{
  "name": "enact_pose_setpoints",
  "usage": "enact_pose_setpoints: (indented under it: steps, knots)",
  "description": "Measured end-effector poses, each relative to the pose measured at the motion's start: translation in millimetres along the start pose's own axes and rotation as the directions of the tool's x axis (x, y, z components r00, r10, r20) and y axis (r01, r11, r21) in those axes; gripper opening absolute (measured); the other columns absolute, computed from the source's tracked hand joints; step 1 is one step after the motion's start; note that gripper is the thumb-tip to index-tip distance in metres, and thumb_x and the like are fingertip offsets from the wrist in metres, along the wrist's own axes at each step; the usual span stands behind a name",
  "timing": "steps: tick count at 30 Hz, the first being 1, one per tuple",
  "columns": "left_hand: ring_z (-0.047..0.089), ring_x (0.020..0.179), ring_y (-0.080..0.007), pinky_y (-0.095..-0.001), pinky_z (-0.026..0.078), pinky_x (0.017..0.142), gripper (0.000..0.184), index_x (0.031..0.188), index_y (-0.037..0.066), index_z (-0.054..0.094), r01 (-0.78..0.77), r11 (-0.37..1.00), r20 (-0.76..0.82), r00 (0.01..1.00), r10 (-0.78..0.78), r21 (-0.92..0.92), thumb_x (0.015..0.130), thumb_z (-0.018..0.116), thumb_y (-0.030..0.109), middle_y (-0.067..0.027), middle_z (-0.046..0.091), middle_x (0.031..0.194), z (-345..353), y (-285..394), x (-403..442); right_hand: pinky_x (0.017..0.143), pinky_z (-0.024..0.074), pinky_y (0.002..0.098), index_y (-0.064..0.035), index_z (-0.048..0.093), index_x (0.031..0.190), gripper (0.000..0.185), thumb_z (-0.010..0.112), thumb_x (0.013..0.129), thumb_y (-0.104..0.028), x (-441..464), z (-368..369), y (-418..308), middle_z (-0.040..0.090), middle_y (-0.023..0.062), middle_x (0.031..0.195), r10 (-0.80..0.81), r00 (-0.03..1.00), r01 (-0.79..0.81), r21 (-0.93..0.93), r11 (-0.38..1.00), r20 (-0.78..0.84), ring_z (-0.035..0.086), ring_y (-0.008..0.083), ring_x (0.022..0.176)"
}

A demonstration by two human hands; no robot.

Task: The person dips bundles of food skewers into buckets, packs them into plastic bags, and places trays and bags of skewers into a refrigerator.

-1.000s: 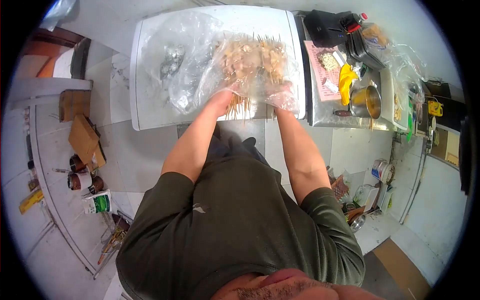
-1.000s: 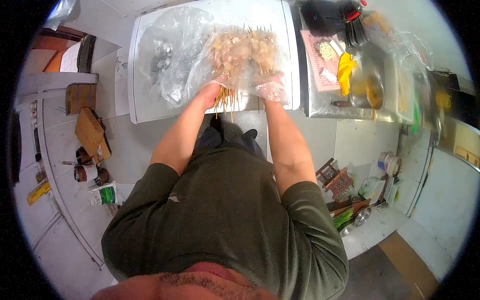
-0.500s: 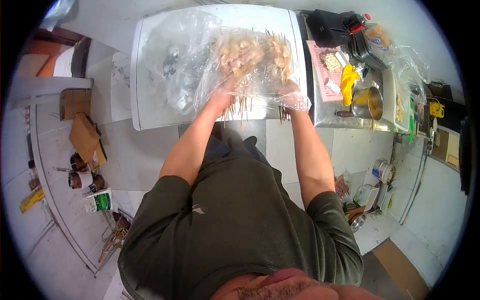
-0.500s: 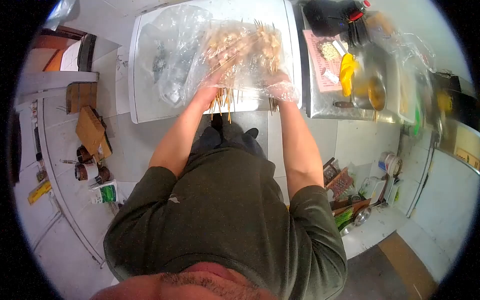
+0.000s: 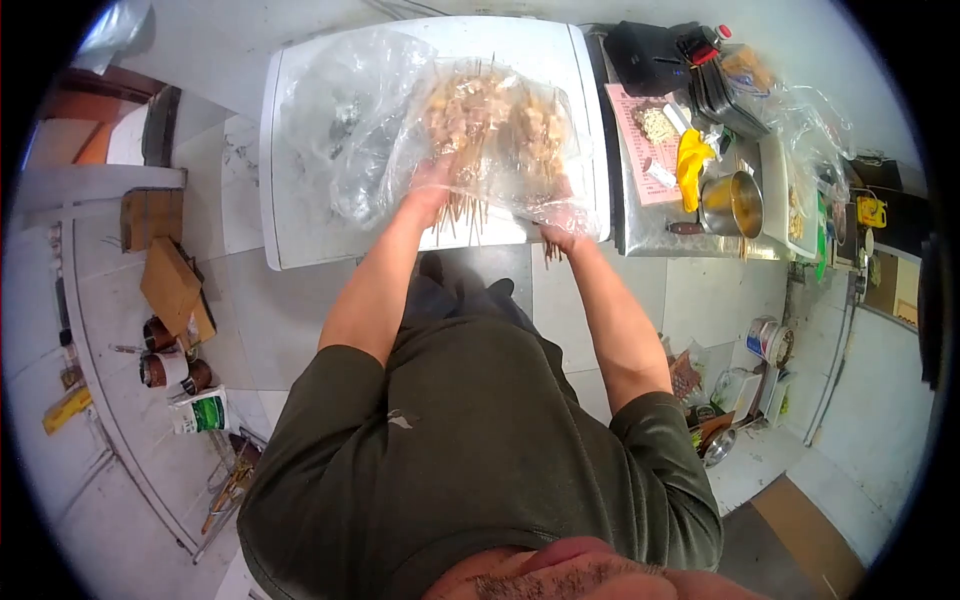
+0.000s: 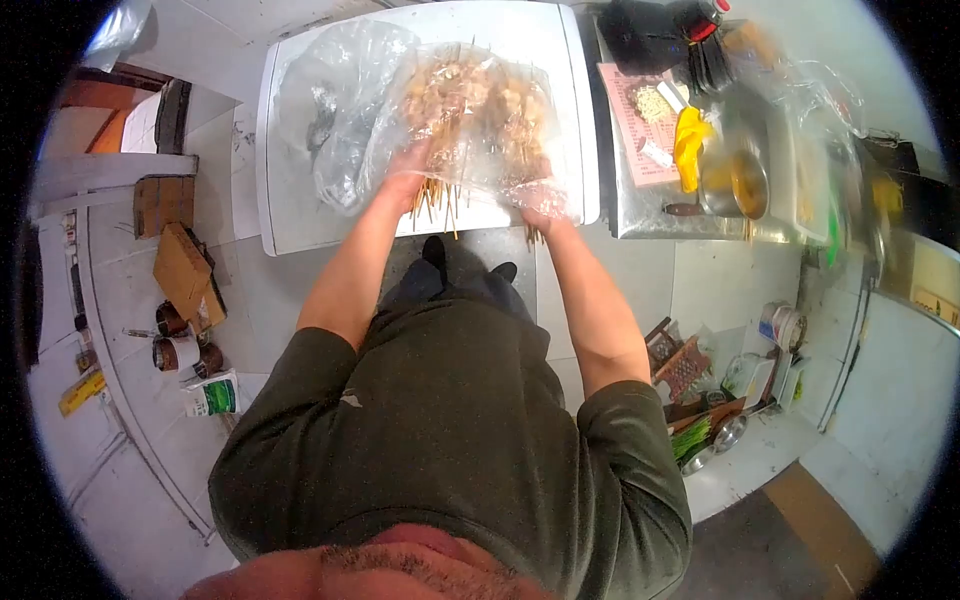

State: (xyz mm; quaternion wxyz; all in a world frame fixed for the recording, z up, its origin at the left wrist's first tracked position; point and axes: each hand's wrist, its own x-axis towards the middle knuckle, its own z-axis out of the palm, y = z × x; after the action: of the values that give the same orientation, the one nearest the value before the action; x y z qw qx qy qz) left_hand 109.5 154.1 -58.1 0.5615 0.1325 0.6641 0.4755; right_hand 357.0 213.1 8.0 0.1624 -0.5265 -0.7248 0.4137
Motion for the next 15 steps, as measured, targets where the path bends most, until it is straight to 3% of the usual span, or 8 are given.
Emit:
enact_pose_setpoints:
  steps: [1, 3, 5, 7, 10, 11, 15]
  knots:
    - [0.051, 0.116, -0.029, -0.0378, 0.044, 0.095, 0.075, 0.133, -0.009, 0.042, 0.037, 0.999, 0.058, 0.998, -0.035, -0.026, 0.089, 0.054, 0.051, -0.0227, 0.046, 0.135, -0.2, 15.4, -16.3, 0.083, 0.0486, 0.0376, -0.0019, 0.055, 0.116, 0.049, 0.068, 0.077, -0.029, 0.0, 2.2, 1.7, 0.063, 0.0199, 0.104, -0.05, 0.999, 0.049, -0.024, 0.998, -0.014, 0.061, 0.0343, 0.096]
    - [0.051, 0.117, -0.0285, -0.0371, 0.043, 0.096, 0.076, 0.135, -0.008, 0.041, 0.024, 1.0, 0.006, 1.0, -0.024, -0.001, 0.089, 0.055, 0.051, -0.023, 0.045, 0.137, -1.4, 11.8, -5.1, 0.068, 0.0499, 0.0371, 0.0013, 0.053, 0.113, 0.041, 0.065, 0.083, -0.024, 3.9, -5.8, -8.6, 0.065, 0.0152, 0.09, 0.01, 0.978, 0.046, -0.264, 0.964, 0.207, 0.062, 0.0259, 0.077]
    - [0.052, 0.116, -0.0261, -0.0359, 0.044, 0.095, 0.074, 0.136, -0.006, 0.042, -0.005, 0.998, -0.011, 1.0, 0.005, 0.057, 0.089, 0.055, 0.05, -0.0207, 0.047, 0.135, -2.0, 10.5, -2.2, 0.058, 0.0496, 0.0353, 0.0019, 0.052, 0.109, 0.033, 0.062, 0.088, -0.021, -1.4, -3.9, -15.4, 0.064, 0.0112, 0.078, 0.117, 0.947, -0.059, -0.195, 0.979, 0.3, 0.061, 0.0204, 0.064]
    - [0.055, 0.111, -0.0218, -0.0342, 0.046, 0.092, 0.07, 0.136, -0.002, 0.045, -0.052, 0.989, 0.0, 0.999, 0.053, 0.141, 0.091, 0.055, 0.05, -0.0158, 0.054, 0.13, 7.3, 57.6, -47.9, 0.053, 0.0479, 0.0321, 0.0, 0.053, 0.104, 0.025, 0.059, 0.091, -0.02, -13.5, 8.7, -13.2, 0.061, 0.0078, 0.069, 0.222, 0.92, -0.291, 0.182, 0.939, 0.323, 0.059, 0.0177, 0.059]
    - [0.047, 0.123, -0.023, -0.033, 0.037, 0.103, 0.077, 0.139, -0.001, 0.041, -0.011, 1.0, 0.207, 0.978, 0.017, -0.028, 0.088, 0.058, 0.054, -0.0167, 0.048, 0.138, 4.4, 72.3, -53.8, 0.049, 0.0455, 0.0275, -0.0017, 0.053, 0.103, 0.019, 0.055, 0.093, -0.018, -24.5, 9.9, -34.2, 0.057, 0.0058, 0.067, 0.274, 0.88, -0.437, 0.434, 0.788, 0.388, 0.057, 0.0144, 0.059]
    - [0.052, 0.117, -0.0221, -0.0319, 0.042, 0.096, 0.068, 0.132, -0.002, 0.05, -0.06, 0.997, 0.168, 0.984, 0.066, -0.041, 0.085, 0.065, 0.045, -0.0141, 0.054, 0.132, 10.5, 77.1, -61.6, 0.049, 0.0444, 0.0267, -0.002, 0.053, 0.101, 0.018, 0.056, 0.092, -0.018, -27.3, 13.2, -33.2, 0.055, 0.0055, 0.067, 0.227, 0.907, -0.403, 0.577, 0.711, 0.354, 0.056, 0.0147, 0.057]
    - [0.058, 0.109, -0.0195, -0.0309, 0.048, 0.09, 0.064, 0.131, -0.002, 0.051, -0.027, 0.999, 0.206, 0.978, 0.036, -0.048, 0.086, 0.066, 0.041, -0.0134, 0.058, 0.126, 4.0, 72.5, -50.8, 0.05, 0.0438, 0.0282, -0.0017, 0.059, 0.092, 0.013, 0.057, 0.087, -0.014, -28.6, -3.8, -35.9, 0.057, 0.0053, 0.069, 0.273, 0.915, -0.403, 0.707, 0.58, 0.298, 0.054, 0.0141, 0.056]
